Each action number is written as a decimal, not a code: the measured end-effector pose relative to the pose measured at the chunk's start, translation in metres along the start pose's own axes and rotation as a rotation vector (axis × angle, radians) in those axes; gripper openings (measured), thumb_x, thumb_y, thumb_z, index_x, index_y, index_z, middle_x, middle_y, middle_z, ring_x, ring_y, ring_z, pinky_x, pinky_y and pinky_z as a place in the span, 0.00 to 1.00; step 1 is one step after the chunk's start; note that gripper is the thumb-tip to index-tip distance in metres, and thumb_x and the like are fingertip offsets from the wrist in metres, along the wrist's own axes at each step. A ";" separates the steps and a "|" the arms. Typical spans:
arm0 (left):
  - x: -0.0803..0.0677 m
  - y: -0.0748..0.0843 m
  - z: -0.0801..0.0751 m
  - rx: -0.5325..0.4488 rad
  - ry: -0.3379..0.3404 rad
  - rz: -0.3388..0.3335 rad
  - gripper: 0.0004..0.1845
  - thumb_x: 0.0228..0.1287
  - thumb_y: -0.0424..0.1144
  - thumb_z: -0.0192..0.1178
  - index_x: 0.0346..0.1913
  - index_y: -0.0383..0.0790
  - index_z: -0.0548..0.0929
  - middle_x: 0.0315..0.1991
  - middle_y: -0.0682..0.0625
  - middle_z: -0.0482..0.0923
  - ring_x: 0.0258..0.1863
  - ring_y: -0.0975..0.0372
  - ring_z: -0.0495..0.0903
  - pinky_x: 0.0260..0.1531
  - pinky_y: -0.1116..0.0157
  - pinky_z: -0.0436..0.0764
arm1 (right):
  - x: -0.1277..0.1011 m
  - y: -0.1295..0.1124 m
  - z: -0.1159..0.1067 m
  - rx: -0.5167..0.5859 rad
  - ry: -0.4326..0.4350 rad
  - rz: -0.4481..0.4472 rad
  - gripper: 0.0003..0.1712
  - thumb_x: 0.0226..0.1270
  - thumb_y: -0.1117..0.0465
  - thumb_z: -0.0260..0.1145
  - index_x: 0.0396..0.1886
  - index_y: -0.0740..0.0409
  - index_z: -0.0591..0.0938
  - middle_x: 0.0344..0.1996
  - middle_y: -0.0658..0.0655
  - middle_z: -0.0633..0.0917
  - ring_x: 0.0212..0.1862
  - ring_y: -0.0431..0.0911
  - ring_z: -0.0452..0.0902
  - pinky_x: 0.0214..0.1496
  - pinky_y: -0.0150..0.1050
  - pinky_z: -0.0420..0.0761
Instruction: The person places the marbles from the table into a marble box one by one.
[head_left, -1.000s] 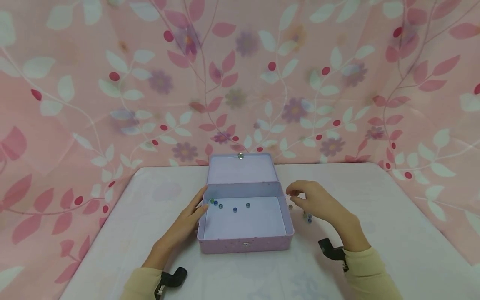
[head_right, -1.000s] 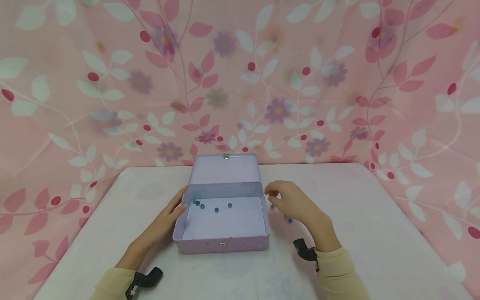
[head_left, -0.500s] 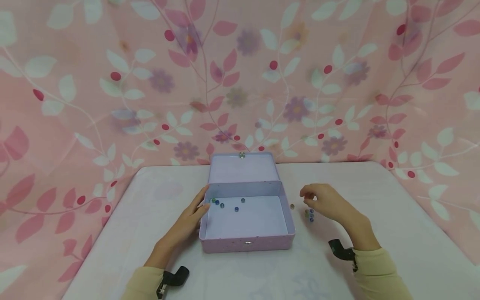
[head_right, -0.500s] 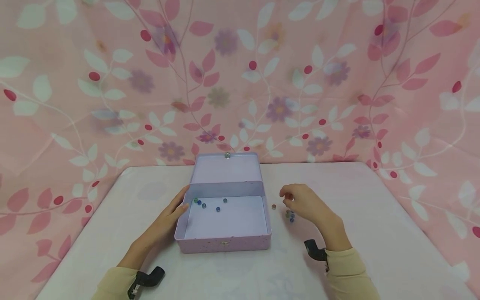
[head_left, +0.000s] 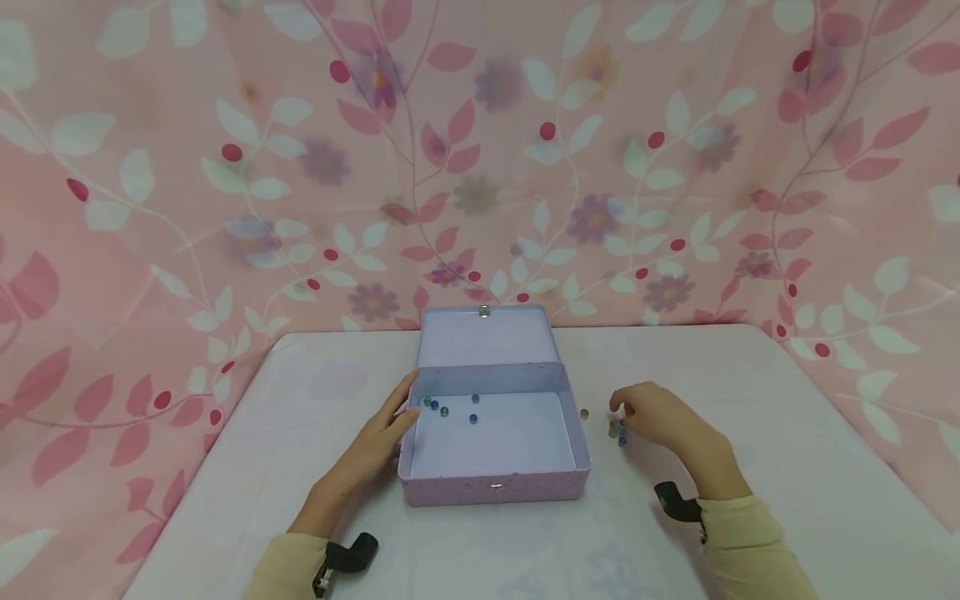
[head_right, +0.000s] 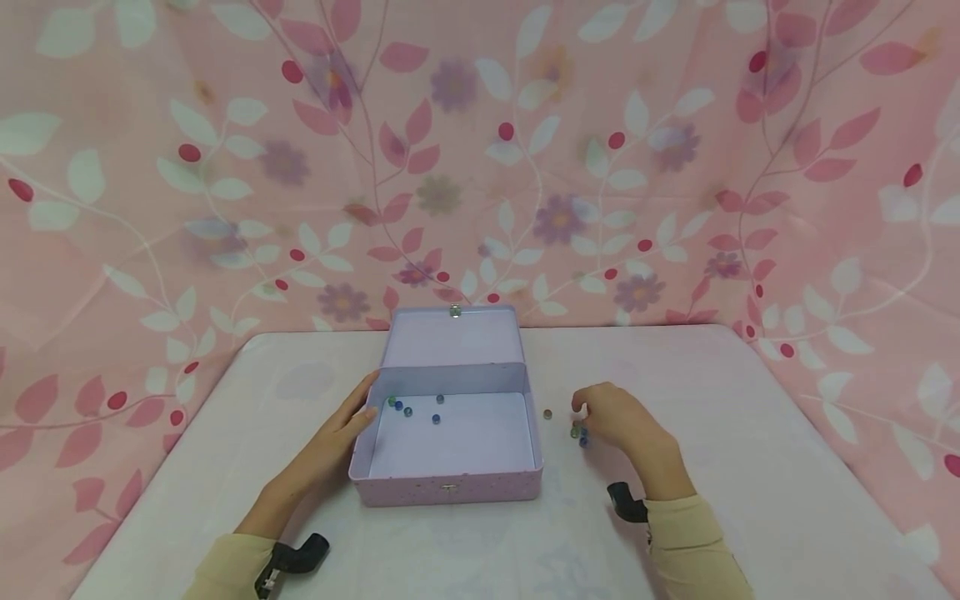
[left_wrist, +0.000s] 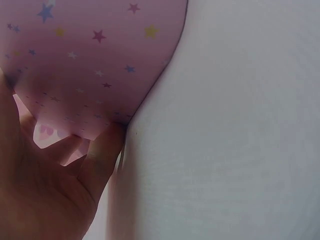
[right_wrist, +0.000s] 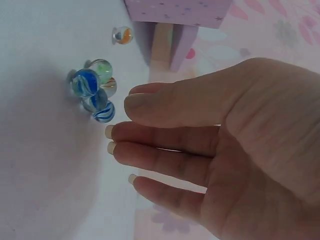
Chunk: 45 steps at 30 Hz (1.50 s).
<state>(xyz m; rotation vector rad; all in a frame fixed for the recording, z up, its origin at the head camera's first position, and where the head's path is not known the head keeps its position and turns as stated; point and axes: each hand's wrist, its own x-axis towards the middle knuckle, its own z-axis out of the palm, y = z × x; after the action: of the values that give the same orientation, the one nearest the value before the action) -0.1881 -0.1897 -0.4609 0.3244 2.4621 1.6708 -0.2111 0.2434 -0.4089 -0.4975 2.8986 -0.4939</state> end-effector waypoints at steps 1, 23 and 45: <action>0.000 0.000 0.000 0.000 -0.001 -0.001 0.31 0.78 0.52 0.46 0.76 0.76 0.48 0.81 0.55 0.47 0.76 0.41 0.57 0.64 0.37 0.69 | 0.000 0.001 0.001 -0.003 -0.001 0.004 0.16 0.58 0.73 0.60 0.44 0.60 0.85 0.28 0.54 0.78 0.31 0.45 0.70 0.31 0.38 0.72; 0.002 -0.003 0.000 0.001 0.004 -0.003 0.31 0.76 0.59 0.47 0.76 0.78 0.49 0.81 0.54 0.47 0.76 0.41 0.58 0.64 0.37 0.70 | 0.011 0.010 0.014 -0.051 0.020 0.037 0.08 0.57 0.72 0.63 0.32 0.58 0.85 0.28 0.53 0.82 0.32 0.45 0.73 0.35 0.42 0.77; 0.001 -0.005 0.000 -0.006 -0.009 -0.010 0.30 0.77 0.58 0.46 0.75 0.81 0.48 0.81 0.52 0.46 0.75 0.42 0.59 0.63 0.38 0.71 | 0.009 0.002 0.004 -0.038 0.185 -0.089 0.08 0.58 0.71 0.63 0.36 0.61 0.85 0.27 0.51 0.79 0.31 0.44 0.72 0.36 0.41 0.75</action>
<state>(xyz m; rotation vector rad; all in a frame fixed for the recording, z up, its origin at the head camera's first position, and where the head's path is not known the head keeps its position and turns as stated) -0.1898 -0.1915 -0.4651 0.3174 2.4477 1.6681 -0.2193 0.2415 -0.4139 -0.6198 3.0776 -0.5240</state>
